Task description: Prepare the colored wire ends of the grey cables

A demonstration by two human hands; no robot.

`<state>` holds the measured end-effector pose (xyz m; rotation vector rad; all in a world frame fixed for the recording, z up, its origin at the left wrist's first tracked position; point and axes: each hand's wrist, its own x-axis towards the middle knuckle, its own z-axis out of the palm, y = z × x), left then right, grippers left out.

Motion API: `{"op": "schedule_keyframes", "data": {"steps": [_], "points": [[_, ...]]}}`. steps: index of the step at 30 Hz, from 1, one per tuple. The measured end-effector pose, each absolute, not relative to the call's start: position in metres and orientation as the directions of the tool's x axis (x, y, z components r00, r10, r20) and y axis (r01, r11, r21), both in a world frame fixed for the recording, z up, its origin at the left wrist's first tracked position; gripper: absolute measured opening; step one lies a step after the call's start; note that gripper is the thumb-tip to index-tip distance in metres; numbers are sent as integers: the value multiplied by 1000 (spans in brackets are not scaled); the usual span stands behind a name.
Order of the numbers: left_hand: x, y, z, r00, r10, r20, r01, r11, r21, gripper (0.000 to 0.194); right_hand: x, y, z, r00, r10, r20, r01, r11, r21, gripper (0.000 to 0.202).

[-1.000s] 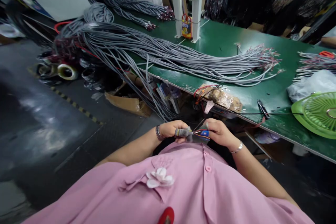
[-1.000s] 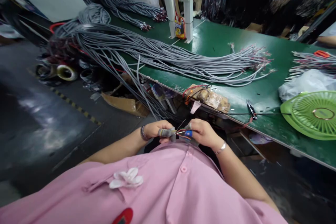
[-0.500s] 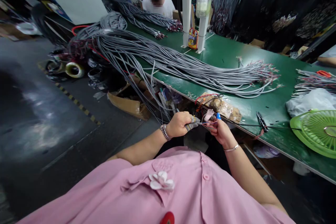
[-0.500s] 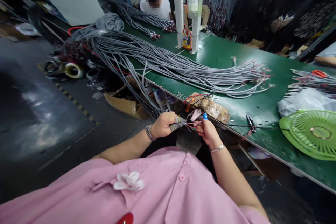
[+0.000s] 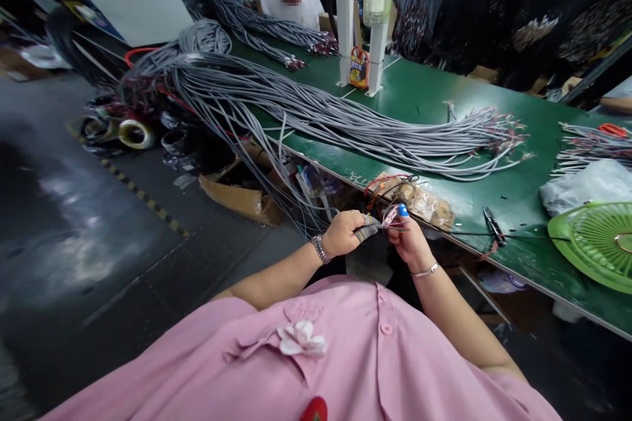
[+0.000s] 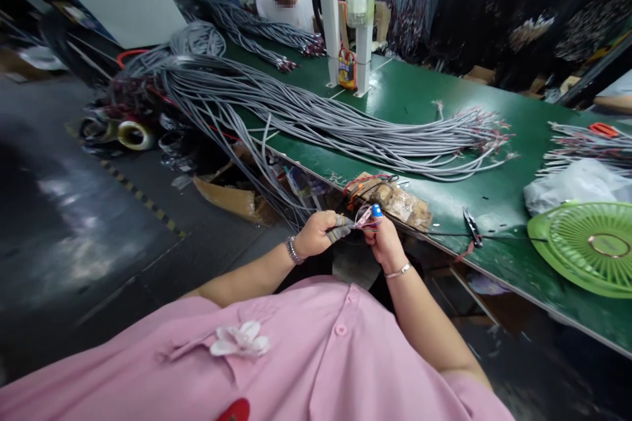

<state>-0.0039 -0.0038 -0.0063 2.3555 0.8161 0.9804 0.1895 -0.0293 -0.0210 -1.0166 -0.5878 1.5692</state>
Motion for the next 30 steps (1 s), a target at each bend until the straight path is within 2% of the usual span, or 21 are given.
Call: {"op": "schedule_keyframes", "data": {"steps": [4,14,21,25,30], "points": [[-2,-3,-10,584,667,463,344,-720,603,31,190,-28,-17,-7,951,-310,-545,-264,-796,50],[4,-3,-19,641,639,424,359,-739,571,32,188,-27,-16,-32,977,-209,-507,-196,-839,50],[-2,-12,-18,608,629,484,287,-743,605,27,187,-31,-16,48,979,-200,-493,-151,-857,53],[-13,-19,-17,577,614,539,210,-748,629,23,190,-37,-22,0,974,-226,-484,-198,-853,56],[-22,-15,-19,564,642,519,194,-714,673,27,192,-41,-29,29,969,-244,-467,-202,-861,49]]}}
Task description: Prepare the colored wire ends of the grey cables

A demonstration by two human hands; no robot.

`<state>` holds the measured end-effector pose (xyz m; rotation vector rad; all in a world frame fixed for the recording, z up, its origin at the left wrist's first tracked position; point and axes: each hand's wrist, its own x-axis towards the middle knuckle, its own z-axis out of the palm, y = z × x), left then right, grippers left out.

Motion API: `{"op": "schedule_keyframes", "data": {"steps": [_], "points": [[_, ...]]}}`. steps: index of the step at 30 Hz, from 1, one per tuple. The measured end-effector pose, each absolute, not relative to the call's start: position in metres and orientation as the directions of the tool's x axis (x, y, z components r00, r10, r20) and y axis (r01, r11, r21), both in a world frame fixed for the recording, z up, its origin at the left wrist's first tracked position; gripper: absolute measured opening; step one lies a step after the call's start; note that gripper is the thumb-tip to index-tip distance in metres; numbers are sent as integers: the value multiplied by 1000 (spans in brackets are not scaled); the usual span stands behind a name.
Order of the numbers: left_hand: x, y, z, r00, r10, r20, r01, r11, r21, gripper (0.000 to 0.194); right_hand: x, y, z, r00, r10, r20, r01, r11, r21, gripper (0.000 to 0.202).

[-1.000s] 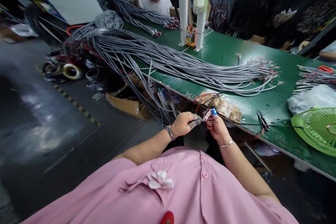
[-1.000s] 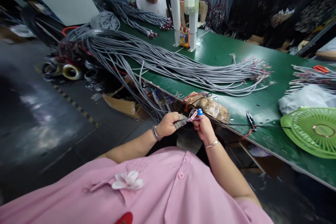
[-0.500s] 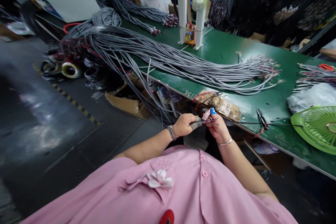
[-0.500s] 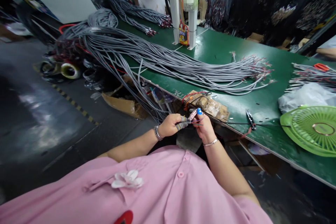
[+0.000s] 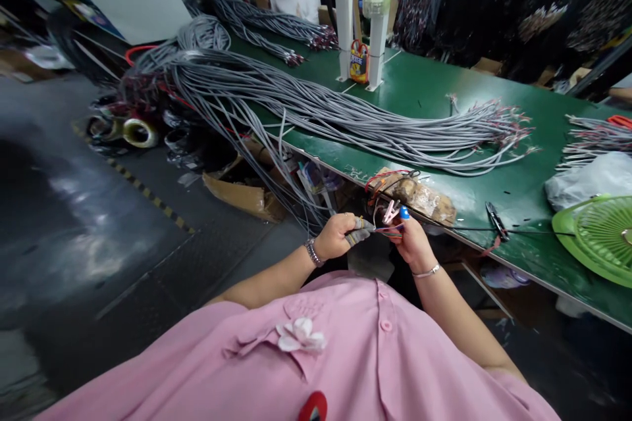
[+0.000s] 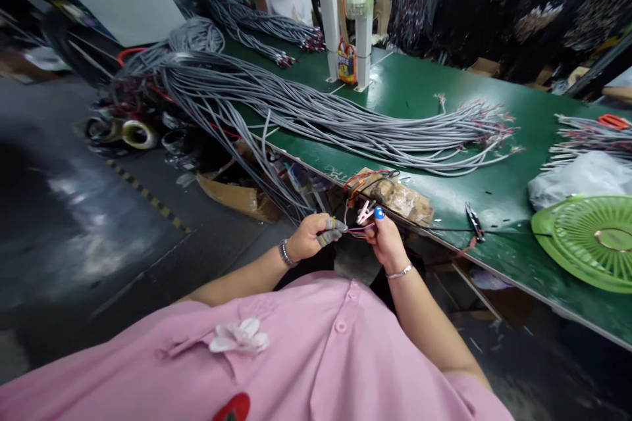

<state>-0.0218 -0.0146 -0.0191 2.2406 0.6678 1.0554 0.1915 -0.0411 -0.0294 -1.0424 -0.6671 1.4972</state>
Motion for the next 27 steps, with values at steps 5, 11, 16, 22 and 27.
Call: {"op": "schedule_keyframes", "data": {"steps": [5,11,16,22,27], "points": [[-15,0,-14,601,649,466,206,-689,695,31,190,-36,-33,136,966,-218,-420,-143,-896,49],[-2,11,-17,672,610,420,146,-665,733,31,184,-27,-31,17,966,-259,-555,-207,-806,49],[2,11,-25,692,610,386,159,-650,743,33,181,-24,-29,67,971,-231,-552,-157,-819,45],[3,7,-26,702,595,391,167,-671,723,35,178,-26,-31,79,976,-205,-597,-119,-793,39],[-2,5,-26,692,607,392,135,-642,755,30,179,-26,-35,82,972,-220,-617,-124,-777,41]]}}
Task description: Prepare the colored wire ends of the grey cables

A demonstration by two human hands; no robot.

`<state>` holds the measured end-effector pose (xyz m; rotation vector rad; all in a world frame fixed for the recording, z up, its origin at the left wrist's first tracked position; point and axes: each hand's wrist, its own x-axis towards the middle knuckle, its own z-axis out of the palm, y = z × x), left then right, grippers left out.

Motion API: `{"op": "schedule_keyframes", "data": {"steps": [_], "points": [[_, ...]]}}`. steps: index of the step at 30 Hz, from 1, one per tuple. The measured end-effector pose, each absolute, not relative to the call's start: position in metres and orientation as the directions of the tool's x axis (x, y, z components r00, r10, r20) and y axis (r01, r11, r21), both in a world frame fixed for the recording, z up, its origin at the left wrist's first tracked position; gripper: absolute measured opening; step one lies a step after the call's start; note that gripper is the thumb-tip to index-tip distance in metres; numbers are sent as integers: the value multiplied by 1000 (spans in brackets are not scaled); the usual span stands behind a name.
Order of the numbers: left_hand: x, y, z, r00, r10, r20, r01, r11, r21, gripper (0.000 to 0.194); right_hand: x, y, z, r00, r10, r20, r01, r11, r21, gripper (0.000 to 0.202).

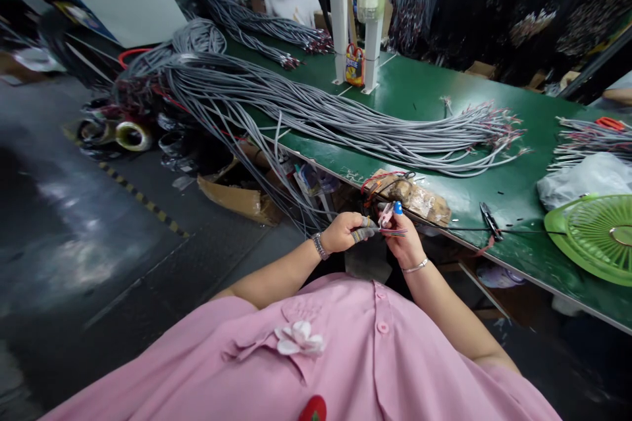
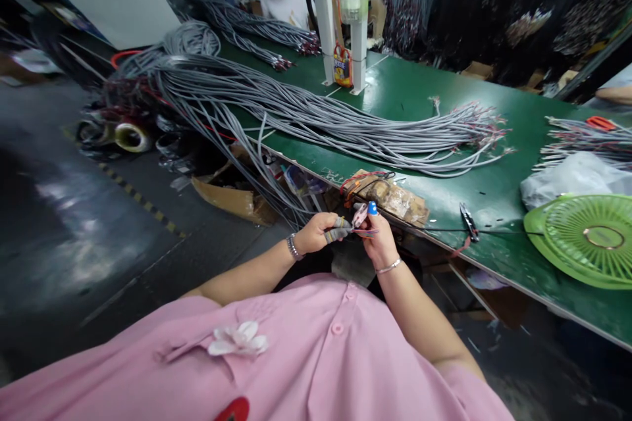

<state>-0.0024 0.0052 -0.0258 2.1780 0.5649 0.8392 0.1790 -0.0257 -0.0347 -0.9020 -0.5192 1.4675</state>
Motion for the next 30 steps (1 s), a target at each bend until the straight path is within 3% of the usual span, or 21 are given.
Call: {"op": "schedule_keyframes", "data": {"steps": [10,17,23,26,30], "points": [[3,5,-28,746,604,281,183,-591,785,32,176,-27,-29,106,960,-260,-650,-131,-749,40],[-14,-4,-15,728,579,367,111,-628,770,33,179,-35,-31,9,952,-306,-688,-216,-693,48],[-34,-24,-12,721,574,389,82,-628,774,28,187,-41,-45,26,937,-348,-691,-234,-683,50],[-43,-36,-19,679,661,320,39,-467,883,29,190,-42,-51,6,920,-393,-696,-278,-662,47],[-50,-44,-38,523,850,64,-151,19,988,39,192,-45,-56,-24,907,-421,-708,-312,-633,41]]}}
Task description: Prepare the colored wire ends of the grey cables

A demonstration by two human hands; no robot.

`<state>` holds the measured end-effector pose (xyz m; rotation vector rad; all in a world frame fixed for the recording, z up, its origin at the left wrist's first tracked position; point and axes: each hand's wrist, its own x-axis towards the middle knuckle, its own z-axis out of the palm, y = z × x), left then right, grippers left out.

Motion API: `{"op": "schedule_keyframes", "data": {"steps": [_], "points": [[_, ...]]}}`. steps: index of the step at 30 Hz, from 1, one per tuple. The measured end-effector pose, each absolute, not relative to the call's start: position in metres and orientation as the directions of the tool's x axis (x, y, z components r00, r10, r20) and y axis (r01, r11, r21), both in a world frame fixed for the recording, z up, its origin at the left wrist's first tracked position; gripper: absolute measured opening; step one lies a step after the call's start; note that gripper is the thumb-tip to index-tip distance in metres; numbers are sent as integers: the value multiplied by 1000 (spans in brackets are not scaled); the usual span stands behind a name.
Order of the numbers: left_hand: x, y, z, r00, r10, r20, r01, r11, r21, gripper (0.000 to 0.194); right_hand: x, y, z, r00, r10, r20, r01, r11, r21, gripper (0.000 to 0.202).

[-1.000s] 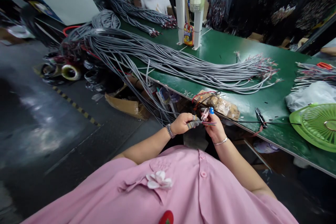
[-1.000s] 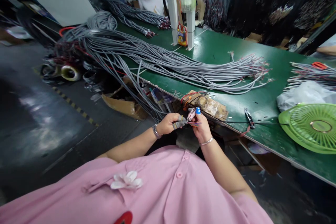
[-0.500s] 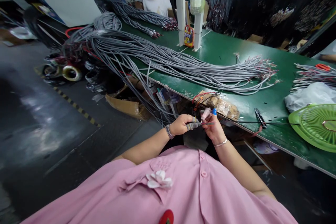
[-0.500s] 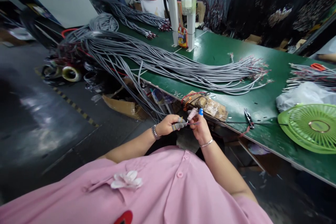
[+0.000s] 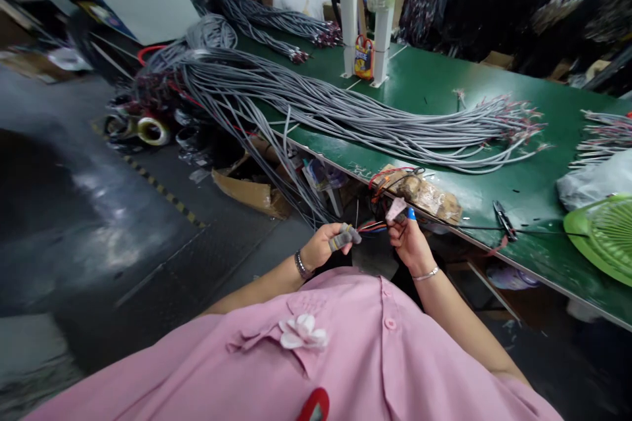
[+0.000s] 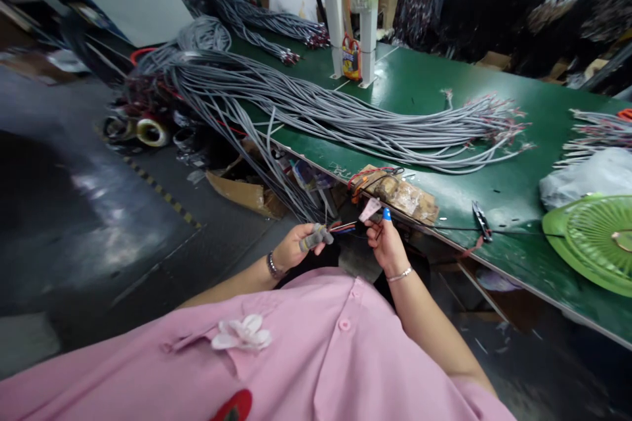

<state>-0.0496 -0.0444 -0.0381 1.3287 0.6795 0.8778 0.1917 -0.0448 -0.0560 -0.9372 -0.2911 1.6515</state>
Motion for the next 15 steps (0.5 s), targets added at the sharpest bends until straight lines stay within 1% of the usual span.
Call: {"op": "schedule_keyframes", "data": {"steps": [2,3,5,9,15], "points": [[-52,-44,-47,443,894,-62,-275,202,940,42,191,-46,-59,-44,902,-429,-708,-331,-624,39],[-54,-42,-50,418,902,-112,-322,262,910,42,191,-46,-60,-51,900,-432,-706,-339,-622,37],[-57,-40,-54,393,904,-171,-383,329,863,39,190,-47,-63,-56,899,-435,-698,-347,-626,34],[-63,-37,-55,393,901,-182,-407,348,844,37,189,-49,-65,-56,899,-434,-678,-353,-644,32],[-62,-35,-58,353,918,-183,-354,312,882,38,190,-57,-61,-16,910,-415,-614,-336,-714,32]]}}
